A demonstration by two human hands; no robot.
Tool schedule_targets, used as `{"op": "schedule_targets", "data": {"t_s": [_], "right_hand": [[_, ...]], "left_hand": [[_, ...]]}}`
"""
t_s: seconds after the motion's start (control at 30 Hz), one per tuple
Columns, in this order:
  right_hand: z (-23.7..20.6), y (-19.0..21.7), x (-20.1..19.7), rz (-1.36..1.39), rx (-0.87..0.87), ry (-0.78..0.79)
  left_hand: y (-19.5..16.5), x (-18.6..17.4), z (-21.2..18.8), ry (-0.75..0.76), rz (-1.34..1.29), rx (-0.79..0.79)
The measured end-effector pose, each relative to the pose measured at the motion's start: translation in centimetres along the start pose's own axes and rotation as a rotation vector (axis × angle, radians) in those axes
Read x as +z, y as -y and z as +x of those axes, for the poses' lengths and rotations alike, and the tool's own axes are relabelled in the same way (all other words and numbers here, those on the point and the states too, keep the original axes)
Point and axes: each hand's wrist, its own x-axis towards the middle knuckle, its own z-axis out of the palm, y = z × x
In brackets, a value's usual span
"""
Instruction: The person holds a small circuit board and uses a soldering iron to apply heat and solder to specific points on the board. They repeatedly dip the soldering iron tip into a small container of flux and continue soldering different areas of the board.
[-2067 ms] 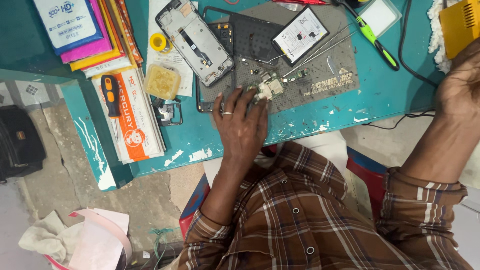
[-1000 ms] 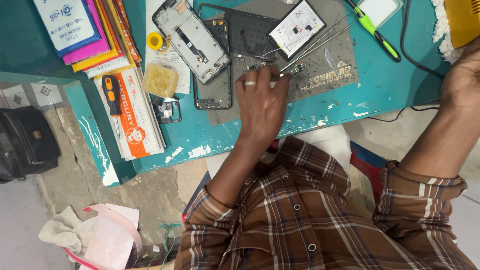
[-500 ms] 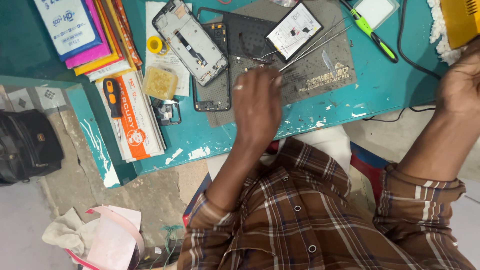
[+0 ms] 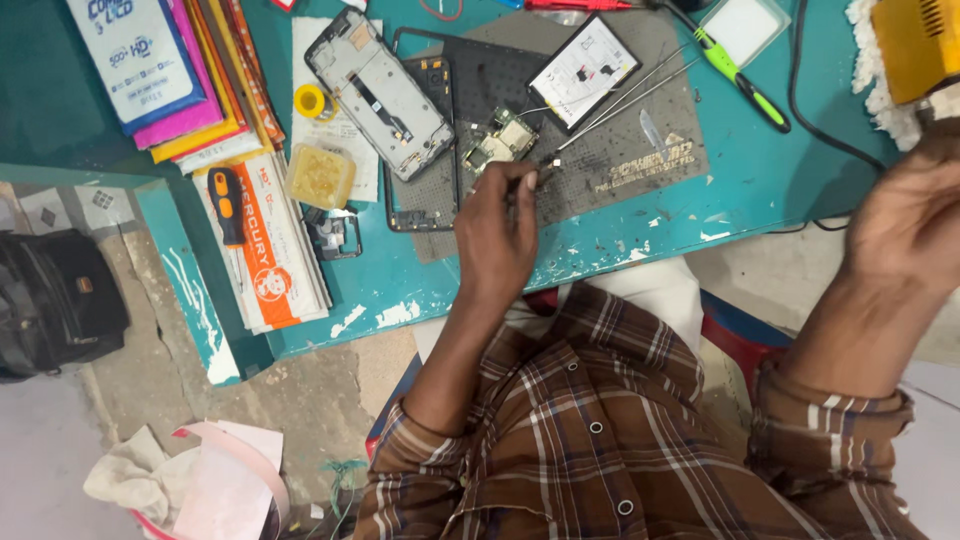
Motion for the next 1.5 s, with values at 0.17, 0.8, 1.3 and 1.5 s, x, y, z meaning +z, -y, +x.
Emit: {"op": "schedule_targets", "data": {"t_s": [0.17,0.8,1.3,1.5], "right_hand": [[-4.1,-2.1,3.0,-0.021,0.053,-0.088],[-9.3,-9.6,5.4,-0.363,0.175,-0.060],[-9.5,-9.0,3.1,-0.470,0.135,0.048],[-10.0,-10.3,4.4,-0.859,-0.015,0.247]], "left_hand": [[-0.1,-0.8,-1.2,0.076,-0.283,-0.073],[-1.0,0.0,-1.9,-0.011,0.454,0.142],[-0.9,-0.5,0.6,0.264,0.349,0.318],[-0.9,-0.8,0.2,0.213,0.248,0.303]]}}
